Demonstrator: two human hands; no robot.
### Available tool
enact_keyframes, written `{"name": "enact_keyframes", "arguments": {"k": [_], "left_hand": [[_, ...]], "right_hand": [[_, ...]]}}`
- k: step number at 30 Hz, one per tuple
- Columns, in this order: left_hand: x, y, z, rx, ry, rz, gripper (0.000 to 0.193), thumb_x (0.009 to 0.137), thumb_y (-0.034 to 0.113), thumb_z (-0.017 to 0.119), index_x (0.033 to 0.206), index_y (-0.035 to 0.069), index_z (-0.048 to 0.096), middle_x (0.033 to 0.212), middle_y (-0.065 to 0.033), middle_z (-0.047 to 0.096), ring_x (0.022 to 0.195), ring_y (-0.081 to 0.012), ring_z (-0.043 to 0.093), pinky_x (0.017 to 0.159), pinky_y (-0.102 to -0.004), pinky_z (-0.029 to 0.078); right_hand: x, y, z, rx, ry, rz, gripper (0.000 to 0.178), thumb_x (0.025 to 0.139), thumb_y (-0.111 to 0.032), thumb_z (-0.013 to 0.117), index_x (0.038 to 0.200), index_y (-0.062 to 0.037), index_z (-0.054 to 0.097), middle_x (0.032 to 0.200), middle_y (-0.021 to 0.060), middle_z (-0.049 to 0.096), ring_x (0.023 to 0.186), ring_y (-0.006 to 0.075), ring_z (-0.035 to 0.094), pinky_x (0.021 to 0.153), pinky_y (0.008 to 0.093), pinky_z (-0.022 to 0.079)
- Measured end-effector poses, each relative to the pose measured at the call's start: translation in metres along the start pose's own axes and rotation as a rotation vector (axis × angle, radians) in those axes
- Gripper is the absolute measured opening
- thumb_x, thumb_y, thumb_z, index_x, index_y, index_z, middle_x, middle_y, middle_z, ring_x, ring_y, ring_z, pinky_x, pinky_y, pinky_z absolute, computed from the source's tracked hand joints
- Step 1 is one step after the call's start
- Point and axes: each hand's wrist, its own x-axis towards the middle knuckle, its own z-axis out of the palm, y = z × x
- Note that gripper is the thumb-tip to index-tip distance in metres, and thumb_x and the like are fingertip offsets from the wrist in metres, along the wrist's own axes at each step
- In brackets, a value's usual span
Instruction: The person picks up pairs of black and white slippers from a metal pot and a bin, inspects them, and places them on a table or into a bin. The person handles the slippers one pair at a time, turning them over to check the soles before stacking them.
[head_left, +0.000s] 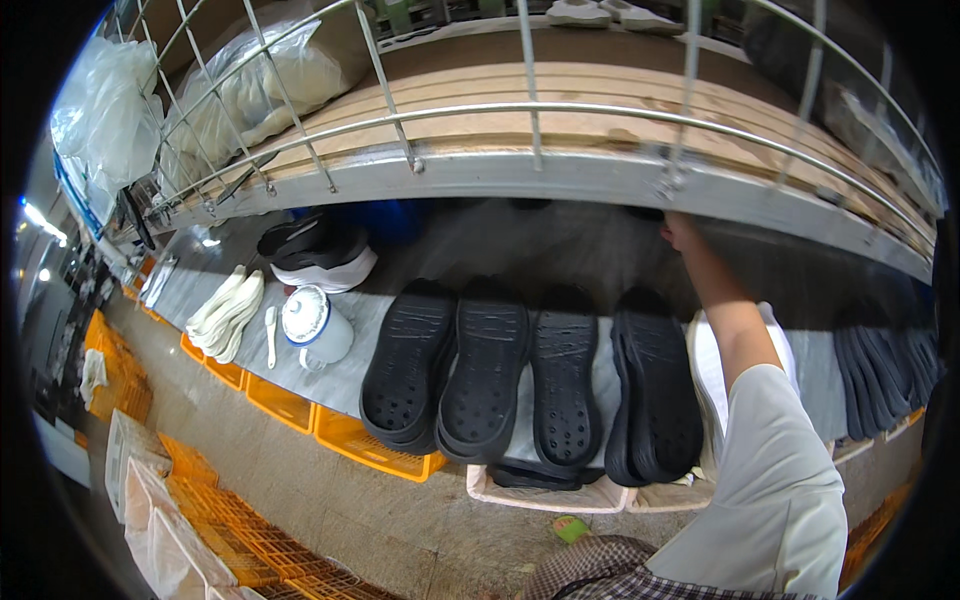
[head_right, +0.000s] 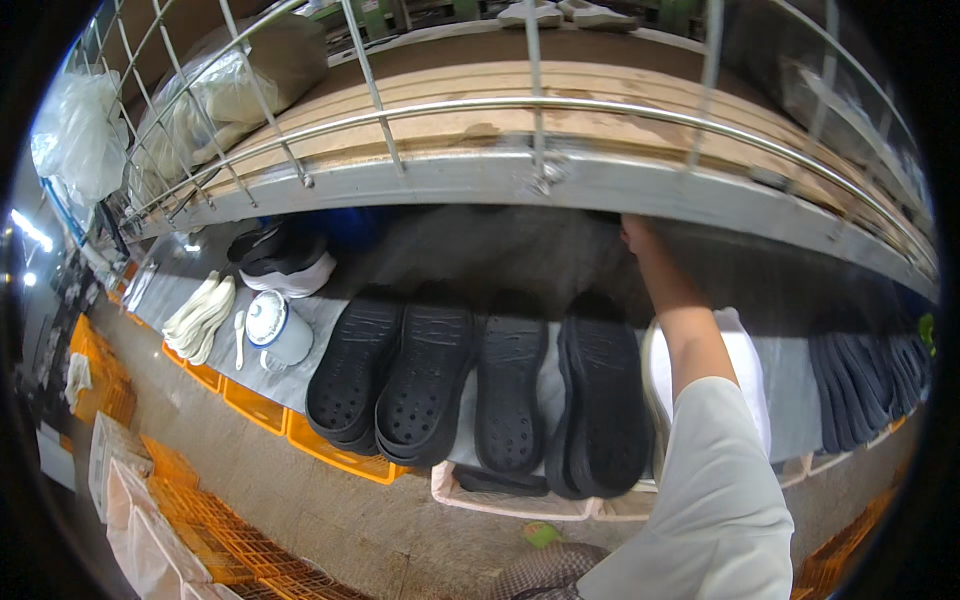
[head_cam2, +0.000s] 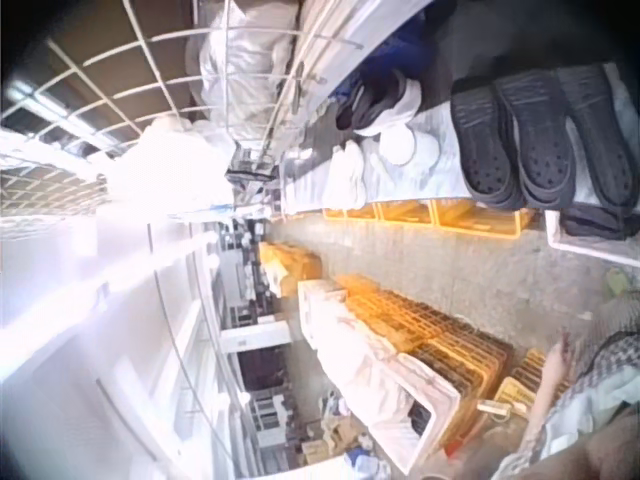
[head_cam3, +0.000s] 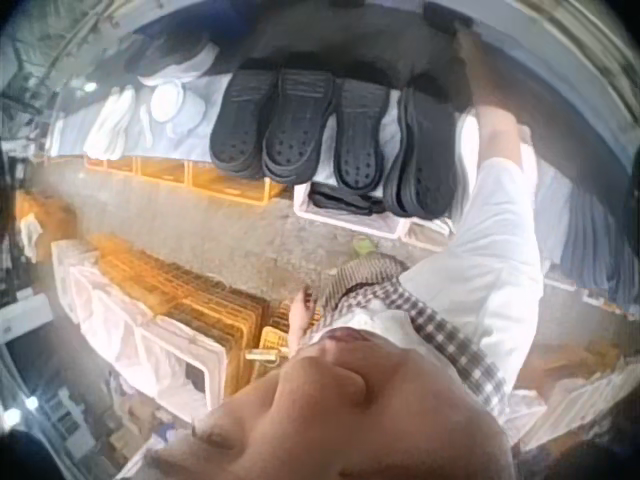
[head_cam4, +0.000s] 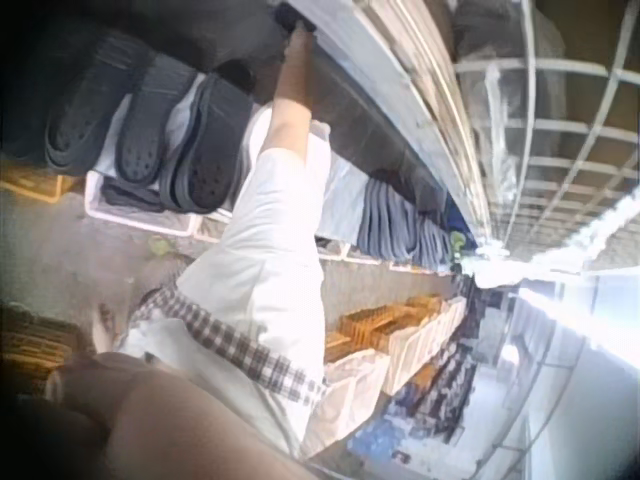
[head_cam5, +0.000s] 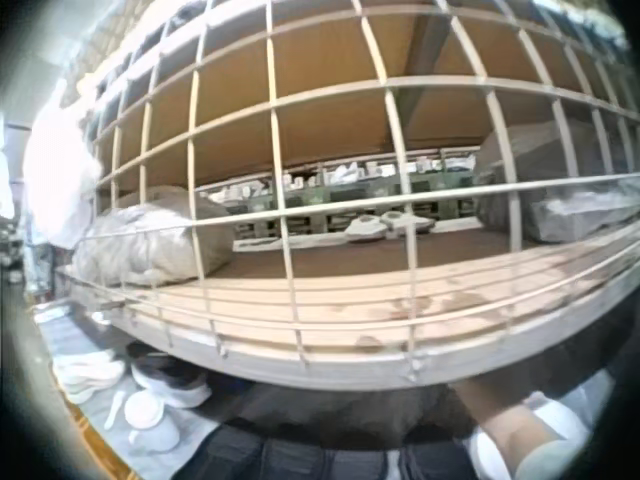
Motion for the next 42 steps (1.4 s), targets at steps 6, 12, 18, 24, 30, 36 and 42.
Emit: {"name": "enact_keyframes", "arguments": {"k": [6,12,18,24,30,36,42], "left_hand": [[-0.012,0.011,-0.009,0.167,-0.131,-0.144,0.046,0.084,0.014,0.063,0.127,0.008,0.049,0.097,-0.0166,0.064,0.084,-0.0312,0.064,0.071,-0.0389,0.051],[0.010,0.035,-0.029,0.316,-0.109,-0.122,0.043,0.086,0.026,0.057,0.126,0.010,0.050,0.102,-0.0227,0.062,0.091,-0.0386,0.061,0.072,-0.0470,0.050],[0.043,0.070,-0.070,0.280,-0.030,0.158,0.043,0.085,0.012,0.064,0.124,0.002,0.046,0.101,-0.0179,0.061,0.092,-0.0263,0.062,0.081,-0.0350,0.050],[0.032,0.155,-0.127,-0.523,0.183,0.423,0.062,0.087,0.015,0.064,0.140,0.008,0.034,0.138,-0.0159,0.040,0.119,-0.0291,0.050,0.093,-0.0385,0.046],[-0.006,0.169,-0.171,-1.537,0.208,0.452,0.058,0.099,0.032,0.043,0.142,0.002,0.019,0.147,-0.0143,0.029,0.133,-0.0282,0.034,0.108,-0.0440,0.031],[-0.034,0.065,-0.195,-1.811,0.461,0.510,0.047,0.097,0.032,0.048,0.133,0.003,0.037,0.125,-0.0097,0.053,0.109,-0.0231,0.056,0.091,-0.0377,0.048],[-0.086,0.011,-0.191,-1.878,0.333,0.496,0.040,0.095,0.036,0.048,0.123,0.009,0.052,0.116,-0.0090,0.060,0.100,-0.0252,0.061,0.080,-0.0434,0.056]], "right_hand": [[0.021,-0.009,0.009,0.511,-0.136,0.180,0.046,0.084,-0.024,0.062,0.122,-0.0041,0.047,0.103,0.0189,0.059,0.079,0.0255,0.059,0.066,0.0350,0.054],[-0.013,-0.033,-0.021,0.920,-0.432,0.221,0.040,0.086,-0.021,0.057,0.121,-0.0054,0.047,0.102,0.0199,0.057,0.076,0.0259,0.057,0.063,0.0309,0.055],[-0.179,-0.051,-0.099,0.666,-0.684,0.326,0.022,0.089,-0.012,0.051,0.108,-0.0016,0.052,0.105,0.0187,0.056,0.089,0.0310,0.059,0.064,0.0257,0.056],[-0.410,-0.031,-0.125,0.470,-1.052,0.296,0.041,0.080,-0.002,0.057,0.118,0.0050,0.043,0.104,0.0177,0.058,0.091,0.0325,0.064,0.066,0.0411,0.059],[-0.589,0.037,-0.058,-0.171,-1.527,-0.257,0.083,0.077,0.002,0.061,0.145,-0.0013,0.013,0.130,0.0194,0.042,0.093,0.0280,0.061,0.077,0.0360,0.053],[-0.691,0.085,-0.016,-0.416,-1.633,-1.364,0.100,0.066,-0.020,0.081,0.144,-0.0046,0.022,0.131,0.0233,0.037,0.120,0.0401,0.041,0.099,0.0422,0.039],[-0.743,0.106,-0.008,-0.147,-1.875,-1.355,0.104,0.063,-0.034,0.084,0.143,-0.0063,0.024,0.135,0.0225,0.031,0.124,0.0398,0.038,0.101,0.0429,0.038]]}}
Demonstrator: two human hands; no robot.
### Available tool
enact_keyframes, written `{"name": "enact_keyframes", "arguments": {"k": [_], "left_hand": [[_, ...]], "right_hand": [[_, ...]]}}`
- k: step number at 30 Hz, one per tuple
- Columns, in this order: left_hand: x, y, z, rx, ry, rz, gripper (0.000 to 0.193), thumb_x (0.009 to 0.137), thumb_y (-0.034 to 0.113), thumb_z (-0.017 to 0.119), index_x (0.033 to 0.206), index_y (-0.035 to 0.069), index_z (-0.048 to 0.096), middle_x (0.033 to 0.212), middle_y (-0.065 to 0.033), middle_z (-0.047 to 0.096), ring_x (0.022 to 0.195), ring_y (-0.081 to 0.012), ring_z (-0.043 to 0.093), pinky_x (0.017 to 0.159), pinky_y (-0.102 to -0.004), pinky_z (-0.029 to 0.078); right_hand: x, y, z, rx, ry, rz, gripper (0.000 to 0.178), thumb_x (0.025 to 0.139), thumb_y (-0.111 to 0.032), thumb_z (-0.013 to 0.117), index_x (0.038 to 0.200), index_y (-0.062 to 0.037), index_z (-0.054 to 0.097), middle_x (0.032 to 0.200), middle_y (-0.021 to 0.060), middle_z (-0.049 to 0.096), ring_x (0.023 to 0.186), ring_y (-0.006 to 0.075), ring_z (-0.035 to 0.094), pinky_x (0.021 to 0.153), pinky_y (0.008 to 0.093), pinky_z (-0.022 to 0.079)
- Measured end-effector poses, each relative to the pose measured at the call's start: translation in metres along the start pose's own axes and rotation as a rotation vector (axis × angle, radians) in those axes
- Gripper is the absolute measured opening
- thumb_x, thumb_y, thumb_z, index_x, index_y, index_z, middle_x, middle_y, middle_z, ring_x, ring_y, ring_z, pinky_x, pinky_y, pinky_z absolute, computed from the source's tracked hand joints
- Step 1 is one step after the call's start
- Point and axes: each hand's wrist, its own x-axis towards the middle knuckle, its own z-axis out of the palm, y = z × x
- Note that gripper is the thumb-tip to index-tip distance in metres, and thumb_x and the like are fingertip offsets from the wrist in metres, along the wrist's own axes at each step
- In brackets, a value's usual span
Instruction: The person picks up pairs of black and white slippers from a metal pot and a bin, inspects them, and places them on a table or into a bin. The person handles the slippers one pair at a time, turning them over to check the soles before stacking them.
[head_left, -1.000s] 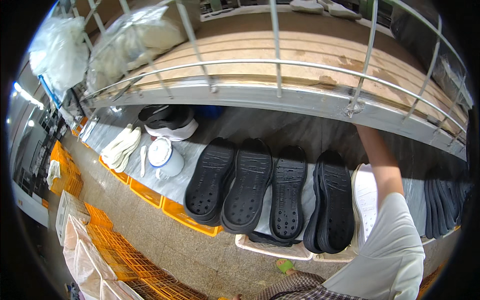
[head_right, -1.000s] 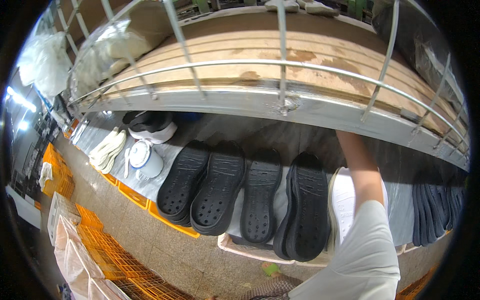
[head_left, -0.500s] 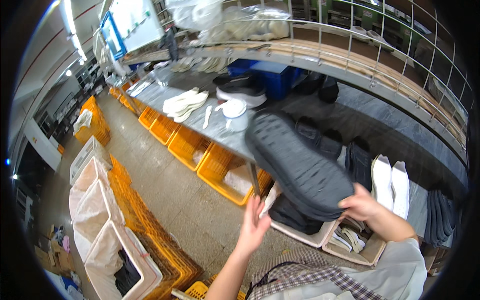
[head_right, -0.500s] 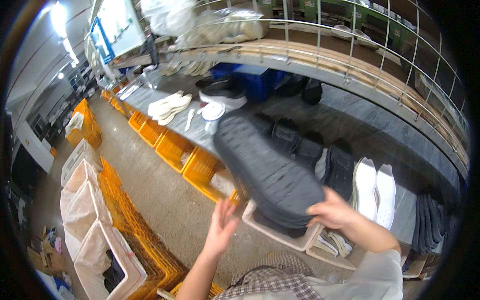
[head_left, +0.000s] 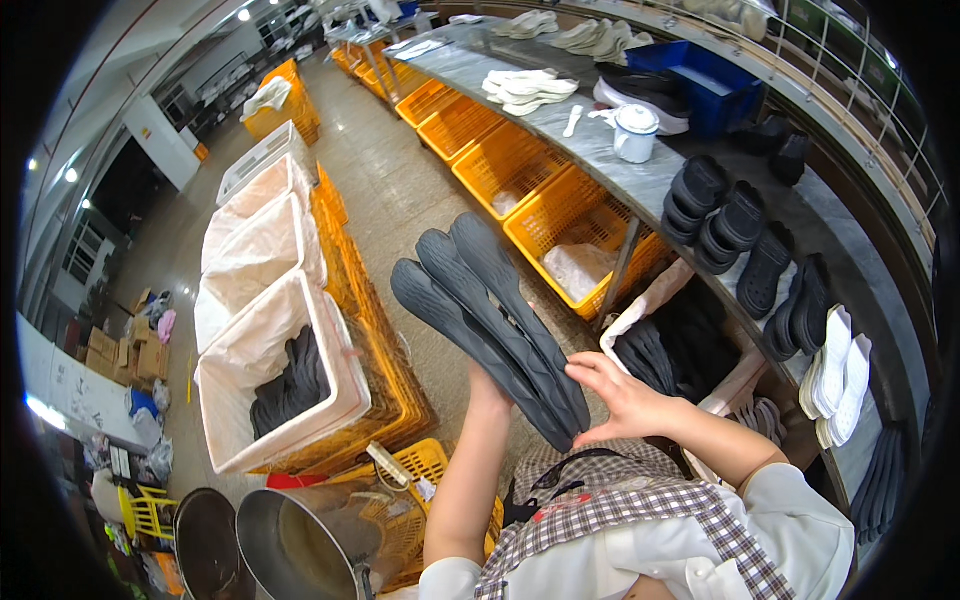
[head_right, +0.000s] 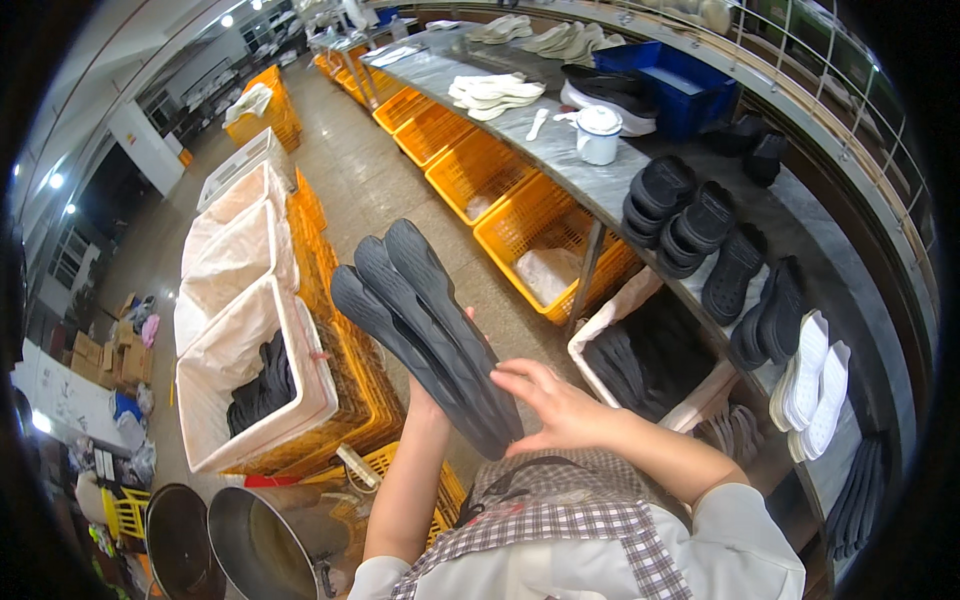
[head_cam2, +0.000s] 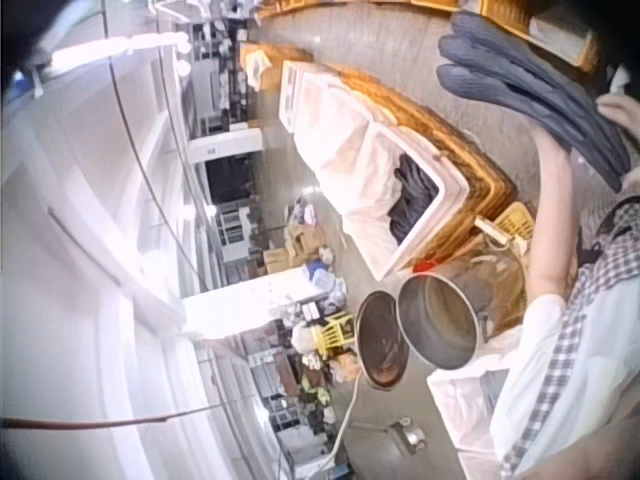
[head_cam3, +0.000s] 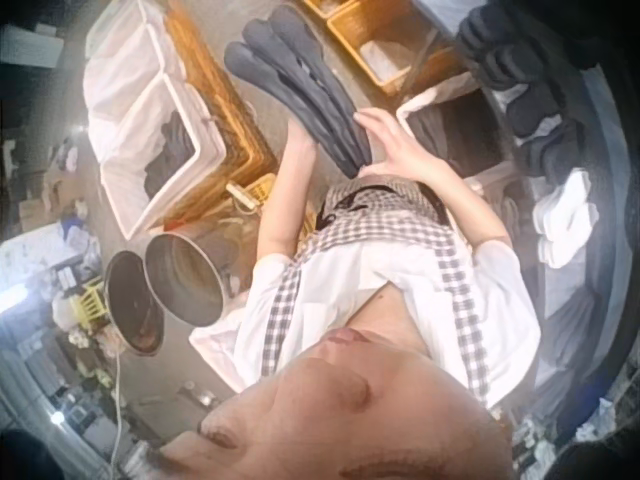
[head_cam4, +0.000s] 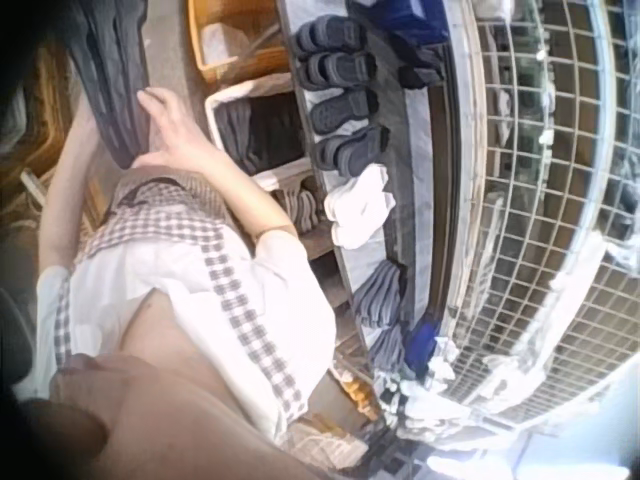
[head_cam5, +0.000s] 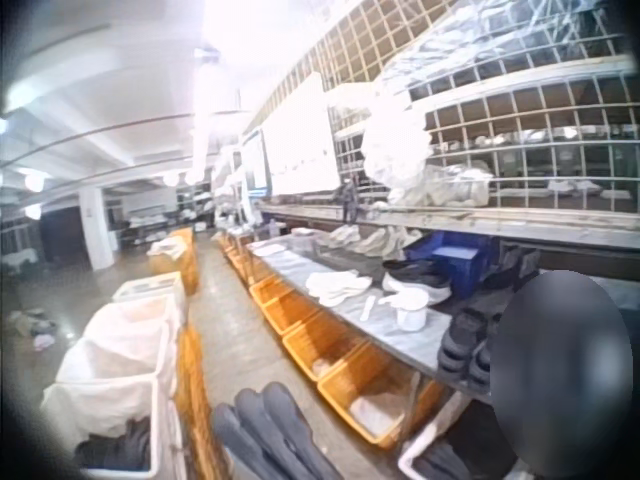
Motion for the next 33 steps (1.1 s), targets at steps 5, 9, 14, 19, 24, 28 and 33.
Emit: {"name": "enact_keyframes", "arguments": {"k": [5,9,14,19,24,28,33], "left_hand": [[-0.032,0.009,0.002,0.060,0.054,0.035,0.041,0.096,0.035,0.046,0.130,0.012,0.047,0.127,-0.0063,0.054,0.119,-0.0215,0.050,0.085,-0.0432,0.055],[-0.041,0.007,-0.010,0.082,0.055,0.066,0.044,0.096,0.035,0.047,0.133,0.010,0.044,0.129,-0.0067,0.052,0.120,-0.0223,0.050,0.085,-0.0445,0.055],[-0.047,0.006,-0.030,-0.050,-0.013,-0.024,0.041,0.094,0.029,0.053,0.128,0.006,0.049,0.118,-0.0077,0.060,0.103,-0.0239,0.061,0.084,-0.0426,0.055],[-0.054,-0.003,-0.020,0.169,0.020,0.186,0.038,0.091,0.023,0.057,0.122,0.001,0.051,0.111,-0.0103,0.062,0.094,-0.0226,0.064,0.082,-0.0367,0.055],[-0.058,-0.004,-0.005,0.292,0.005,0.302,0.040,0.093,0.025,0.056,0.124,0.001,0.048,0.114,-0.0108,0.059,0.098,-0.0221,0.062,0.083,-0.0344,0.054],[-0.061,-0.002,-0.003,0.274,-0.019,0.278,0.041,0.092,0.007,0.052,0.131,0.002,0.041,0.127,-0.0099,0.051,0.113,-0.0220,0.053,0.095,-0.0350,0.046],[-0.064,-0.004,0.004,0.374,-0.017,0.273,0.045,0.090,-0.004,0.050,0.133,0.002,0.038,0.131,-0.0092,0.047,0.118,-0.0217,0.049,0.099,-0.0349,0.042]], "right_hand": [[0.008,-0.006,0.014,0.125,-0.112,0.120,0.119,0.059,-0.038,0.087,0.146,-0.0046,0.014,0.137,0.0221,0.028,0.125,0.0372,0.037,0.102,0.0393,0.038],[0.007,-0.009,0.021,0.246,-0.120,0.130,0.118,0.060,-0.040,0.086,0.147,-0.0063,0.013,0.139,0.0205,0.025,0.125,0.0343,0.038,0.102,0.0404,0.037],[0.007,-0.008,0.028,0.496,-0.087,0.184,0.102,0.072,-0.036,0.080,0.148,-0.0089,0.017,0.143,0.0157,0.025,0.123,0.0289,0.039,0.099,0.0385,0.039],[0.011,-0.006,0.033,0.629,0.023,0.389,0.081,0.085,-0.029,0.068,0.147,-0.0083,0.020,0.142,0.0155,0.030,0.122,0.0260,0.039,0.098,0.0375,0.040],[0.011,-0.011,0.035,0.502,0.038,0.439,0.080,0.088,-0.029,0.065,0.148,-0.0050,0.017,0.145,0.0182,0.027,0.133,0.0289,0.031,0.100,0.0383,0.039],[0.008,-0.012,0.035,0.630,0.049,0.440,0.080,0.089,-0.027,0.064,0.148,-0.0052,0.016,0.146,0.0172,0.025,0.135,0.0280,0.027,0.103,0.0382,0.036],[0.004,-0.009,0.034,0.621,0.052,0.402,0.079,0.089,-0.023,0.064,0.148,-0.0051,0.016,0.145,0.0178,0.026,0.135,0.0273,0.027,0.107,0.0382,0.031]]}}
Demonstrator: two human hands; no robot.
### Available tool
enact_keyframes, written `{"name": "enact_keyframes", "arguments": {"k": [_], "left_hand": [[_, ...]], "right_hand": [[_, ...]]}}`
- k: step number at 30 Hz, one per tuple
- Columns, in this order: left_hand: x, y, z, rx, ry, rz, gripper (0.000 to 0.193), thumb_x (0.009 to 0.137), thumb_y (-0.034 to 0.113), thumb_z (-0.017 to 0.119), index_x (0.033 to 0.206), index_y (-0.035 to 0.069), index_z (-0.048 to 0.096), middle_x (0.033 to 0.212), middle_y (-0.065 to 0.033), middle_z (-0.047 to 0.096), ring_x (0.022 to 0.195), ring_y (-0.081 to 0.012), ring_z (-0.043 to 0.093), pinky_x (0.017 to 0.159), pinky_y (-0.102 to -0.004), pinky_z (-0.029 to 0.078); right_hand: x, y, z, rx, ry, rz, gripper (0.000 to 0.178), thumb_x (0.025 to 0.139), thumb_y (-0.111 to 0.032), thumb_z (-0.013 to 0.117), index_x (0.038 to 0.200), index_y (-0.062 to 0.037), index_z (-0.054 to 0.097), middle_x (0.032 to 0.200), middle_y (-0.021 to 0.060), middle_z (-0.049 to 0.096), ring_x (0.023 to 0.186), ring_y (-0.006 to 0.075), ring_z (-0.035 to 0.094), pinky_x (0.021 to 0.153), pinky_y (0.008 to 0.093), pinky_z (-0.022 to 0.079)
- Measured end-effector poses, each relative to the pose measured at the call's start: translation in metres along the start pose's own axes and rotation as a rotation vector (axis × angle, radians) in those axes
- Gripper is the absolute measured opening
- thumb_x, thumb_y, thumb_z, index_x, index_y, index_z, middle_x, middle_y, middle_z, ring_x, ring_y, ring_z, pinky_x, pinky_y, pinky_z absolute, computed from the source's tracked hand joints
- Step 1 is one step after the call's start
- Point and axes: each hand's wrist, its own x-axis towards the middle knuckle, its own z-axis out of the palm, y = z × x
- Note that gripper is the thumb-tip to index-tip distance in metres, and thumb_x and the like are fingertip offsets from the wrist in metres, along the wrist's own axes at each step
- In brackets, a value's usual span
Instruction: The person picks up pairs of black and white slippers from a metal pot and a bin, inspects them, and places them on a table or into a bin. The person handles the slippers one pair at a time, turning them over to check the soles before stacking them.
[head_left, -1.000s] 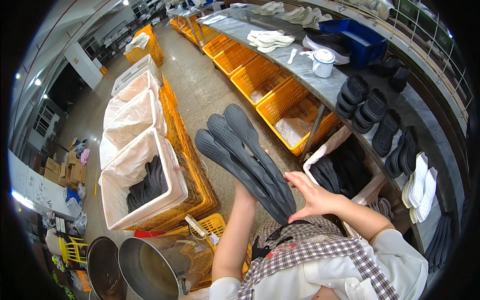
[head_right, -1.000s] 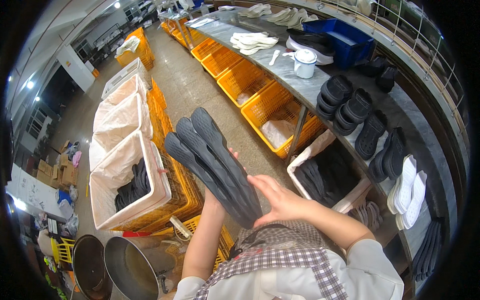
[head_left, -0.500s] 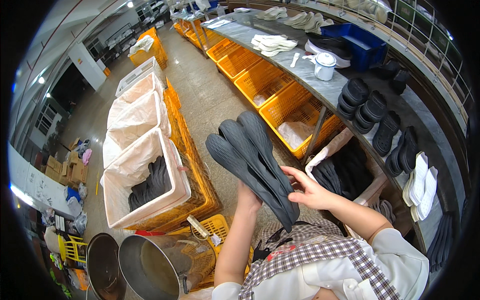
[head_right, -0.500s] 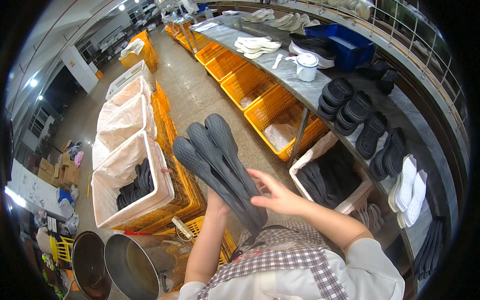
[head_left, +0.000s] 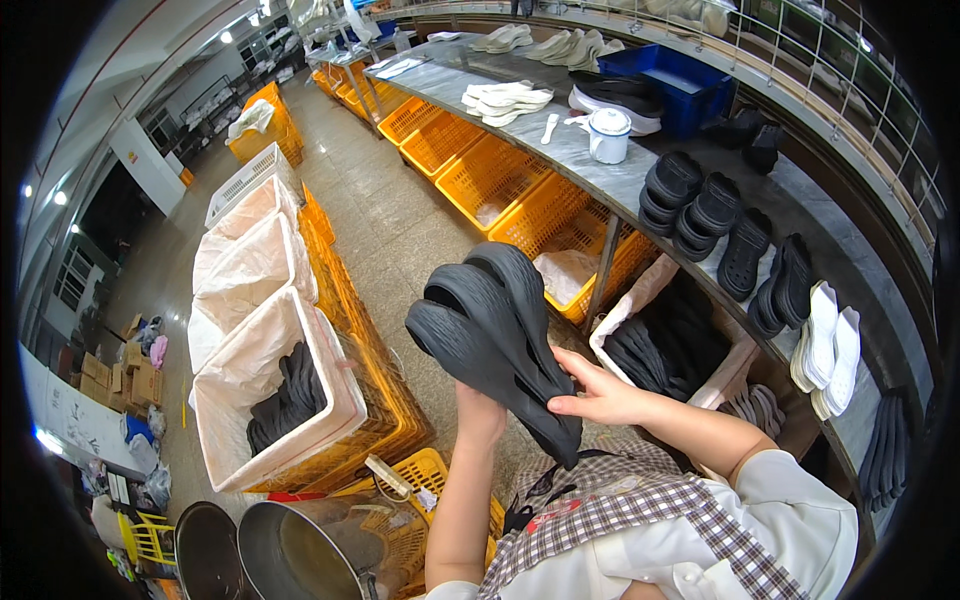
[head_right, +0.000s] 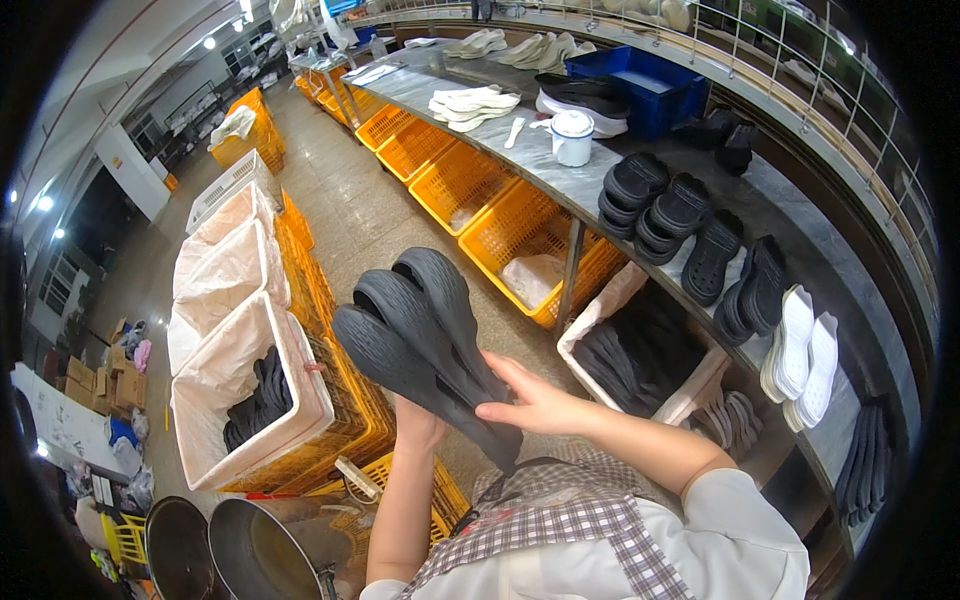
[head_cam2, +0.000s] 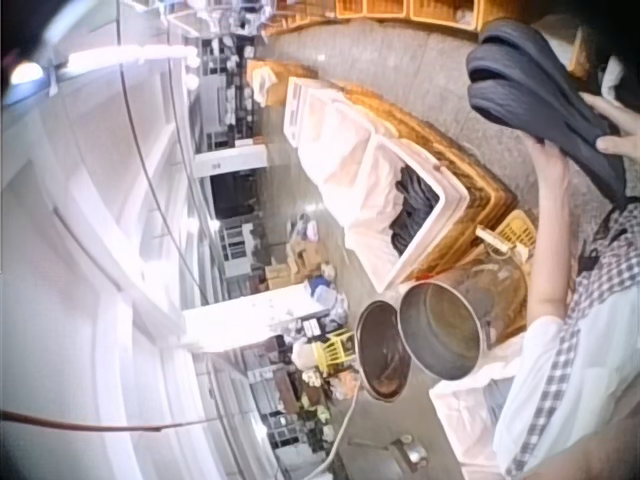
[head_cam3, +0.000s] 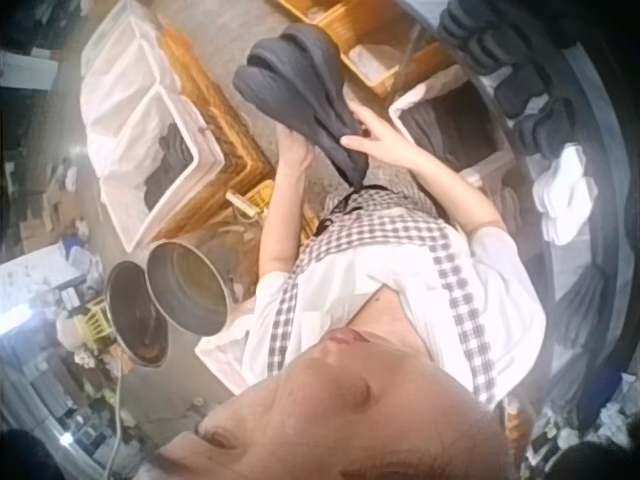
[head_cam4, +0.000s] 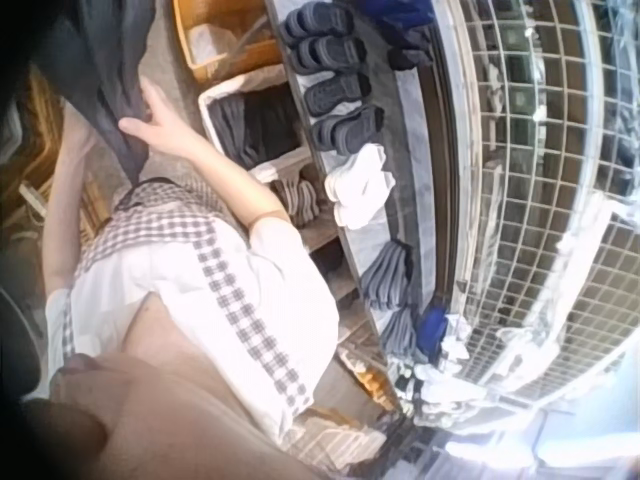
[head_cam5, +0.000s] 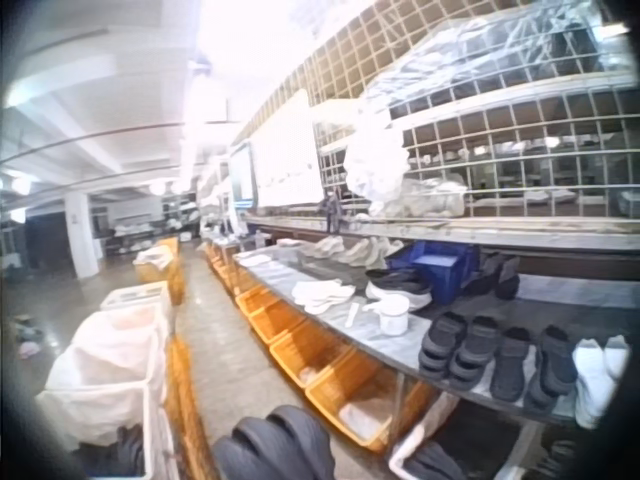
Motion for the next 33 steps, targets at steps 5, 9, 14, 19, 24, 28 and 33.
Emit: {"name": "enact_keyframes", "arguments": {"k": [5,9,14,19,24,28,33], "left_hand": [[-0.003,0.005,0.010,-0.031,-0.037,0.017,0.045,0.090,-0.002,0.052,0.133,0.002,0.039,0.128,-0.0085,0.049,0.115,-0.0206,0.050,0.097,-0.0341,0.043],[-0.005,0.007,0.014,0.086,-0.018,-0.007,0.042,0.092,0.004,0.052,0.132,0.002,0.040,0.126,-0.0082,0.050,0.113,-0.0197,0.050,0.096,-0.0333,0.043],[-0.003,0.004,0.014,0.043,-0.079,-0.019,0.040,0.093,0.009,0.052,0.130,0.002,0.041,0.124,-0.0078,0.051,0.112,-0.0188,0.051,0.094,-0.0328,0.043],[-0.005,-0.006,0.005,0.212,-0.114,0.045,0.048,0.090,0.012,0.059,0.133,0.003,0.039,0.127,-0.0091,0.049,0.114,-0.0203,0.049,0.096,-0.0348,0.042],[-0.004,-0.016,-0.011,0.308,-0.173,0.050,0.058,0.088,0.012,0.062,0.137,0.005,0.032,0.129,-0.0093,0.046,0.117,-0.0205,0.047,0.098,-0.0361,0.039],[-0.003,-0.016,-0.011,0.259,-0.197,0.021,0.056,0.092,0.023,0.057,0.139,0.005,0.031,0.131,-0.0089,0.045,0.117,-0.0206,0.047,0.099,-0.0365,0.039],[0.001,-0.003,0.014,0.098,-0.322,-0.083,0.056,0.096,0.040,0.047,0.138,0.007,0.035,0.133,-0.0076,0.045,0.118,-0.0204,0.047,0.102,-0.0370,0.036]], "right_hand": [[-0.005,-0.003,0.000,0.002,0.011,-0.001,0.079,0.088,-0.023,0.065,0.148,-0.0043,0.017,0.144,0.0180,0.028,0.134,0.0278,0.028,0.108,0.0383,0.029],[-0.008,-0.004,-0.001,-0.034,0.027,0.002,0.077,0.087,-0.024,0.066,0.146,-0.0034,0.020,0.143,0.0181,0.029,0.134,0.0281,0.029,0.108,0.0383,0.030],[-0.009,-0.003,-0.004,-0.048,0.042,0.051,0.075,0.086,-0.026,0.067,0.144,-0.0031,0.026,0.139,0.0178,0.034,0.131,0.0279,0.034,0.103,0.0380,0.036],[-0.012,-0.004,-0.008,-0.060,0.050,0.052,0.071,0.084,-0.029,0.070,0.139,-0.0019,0.033,0.127,0.0163,0.045,0.116,0.0246,0.047,0.092,0.0355,0.044],[-0.014,-0.007,-0.013,-0.055,0.015,0.096,0.070,0.084,-0.027,0.070,0.137,0.0010,0.034,0.124,0.0140,0.046,0.115,0.0210,0.046,0.096,0.0352,0.039],[-0.015,-0.004,-0.017,0.009,-0.019,0.100,0.071,0.084,-0.026,0.071,0.137,0.0018,0.034,0.123,0.0132,0.046,0.118,0.0196,0.043,0.101,0.0354,0.036],[-0.010,0.002,-0.023,-0.357,0.097,-0.183,0.065,0.081,-0.026,0.072,0.132,-0.0001,0.040,0.128,0.0164,0.046,0.116,0.0282,0.046,0.096,0.0387,0.040]]}}
